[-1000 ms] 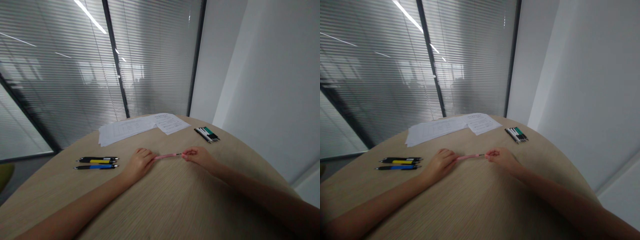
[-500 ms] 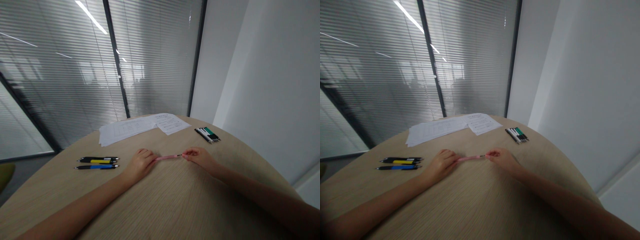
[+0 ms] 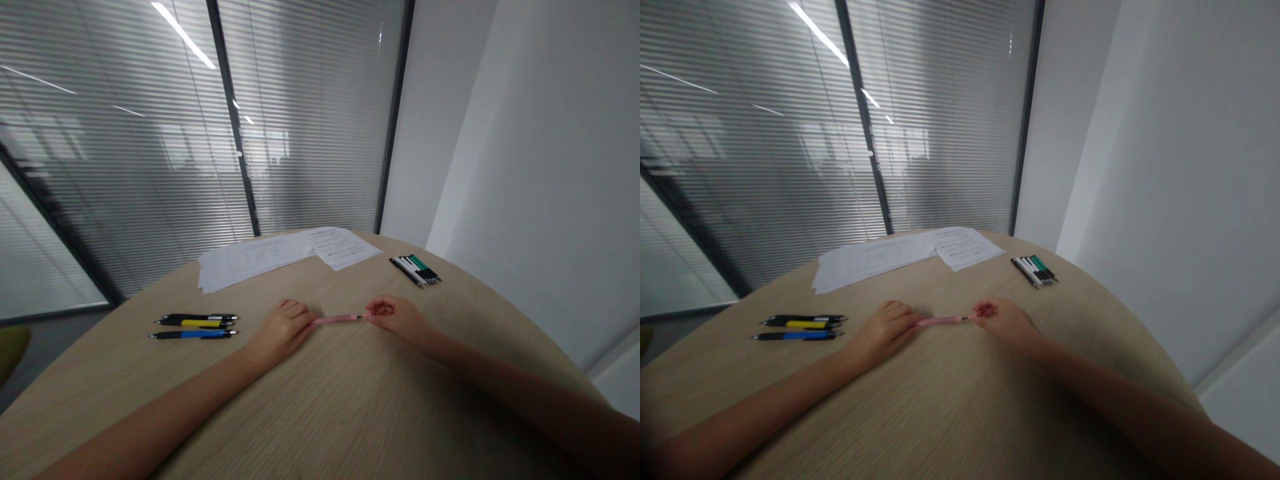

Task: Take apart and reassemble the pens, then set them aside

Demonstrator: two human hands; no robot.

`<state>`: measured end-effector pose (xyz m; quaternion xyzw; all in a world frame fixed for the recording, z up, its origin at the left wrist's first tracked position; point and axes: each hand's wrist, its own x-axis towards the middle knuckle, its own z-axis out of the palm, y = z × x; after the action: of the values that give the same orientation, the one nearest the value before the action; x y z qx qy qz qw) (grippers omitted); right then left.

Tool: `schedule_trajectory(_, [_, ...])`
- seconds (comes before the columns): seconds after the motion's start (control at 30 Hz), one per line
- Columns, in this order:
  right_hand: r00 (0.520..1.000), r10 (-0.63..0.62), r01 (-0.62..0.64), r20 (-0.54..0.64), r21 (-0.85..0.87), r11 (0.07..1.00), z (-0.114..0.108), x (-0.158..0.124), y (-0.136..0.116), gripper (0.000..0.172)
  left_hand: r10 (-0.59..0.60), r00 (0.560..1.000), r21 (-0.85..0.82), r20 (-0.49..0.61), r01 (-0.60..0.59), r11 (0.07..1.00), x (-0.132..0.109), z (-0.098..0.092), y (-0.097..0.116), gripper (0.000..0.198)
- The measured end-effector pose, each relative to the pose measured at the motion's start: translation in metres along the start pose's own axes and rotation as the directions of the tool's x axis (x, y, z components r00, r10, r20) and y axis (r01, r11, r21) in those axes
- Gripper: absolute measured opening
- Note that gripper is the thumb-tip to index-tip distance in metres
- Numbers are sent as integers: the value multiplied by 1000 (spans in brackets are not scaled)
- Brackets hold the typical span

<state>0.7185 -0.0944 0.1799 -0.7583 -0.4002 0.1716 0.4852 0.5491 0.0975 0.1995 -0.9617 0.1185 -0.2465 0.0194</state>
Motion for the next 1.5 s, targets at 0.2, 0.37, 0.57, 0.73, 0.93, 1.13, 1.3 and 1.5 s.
schedule_trajectory(0.2, [999,19,-22,47,52,998,2,-2,-1,14,24,999,-27,-27,-25,999,0,-1,0,21])
schedule_trajectory(0.37, [998,27,-26,61,-31,999,-1,-4,-7,16,51,998,-45,-46,-53,998,-1,-2,1,22])
schedule_trajectory(0.57, [996,-42,47,82,-61,997,-1,-7,-9,23,74,995,-41,-68,-77,996,-1,-2,2,22])
schedule_trajectory(0.73, [993,-61,72,96,-121,990,-2,-8,-11,18,110,993,-32,-36,-111,993,-2,-4,4,23])
schedule_trajectory(0.93, [992,-76,91,102,-147,985,1,-9,-8,15,181,980,68,-78,-176,982,-1,-4,9,23])
schedule_trajectory(1.13, [993,-59,69,102,-104,992,5,-9,-6,17,236,968,120,-84,-225,967,-1,-3,10,19])
schedule_trajectory(1.3, [992,-44,51,121,-48,998,4,-8,-5,19,243,963,145,-114,-226,963,-1,-4,10,20])
schedule_trajectory(1.5, [991,-86,99,102,-123,988,9,-6,3,31,254,961,182,-112,-232,956,-1,-4,10,19])
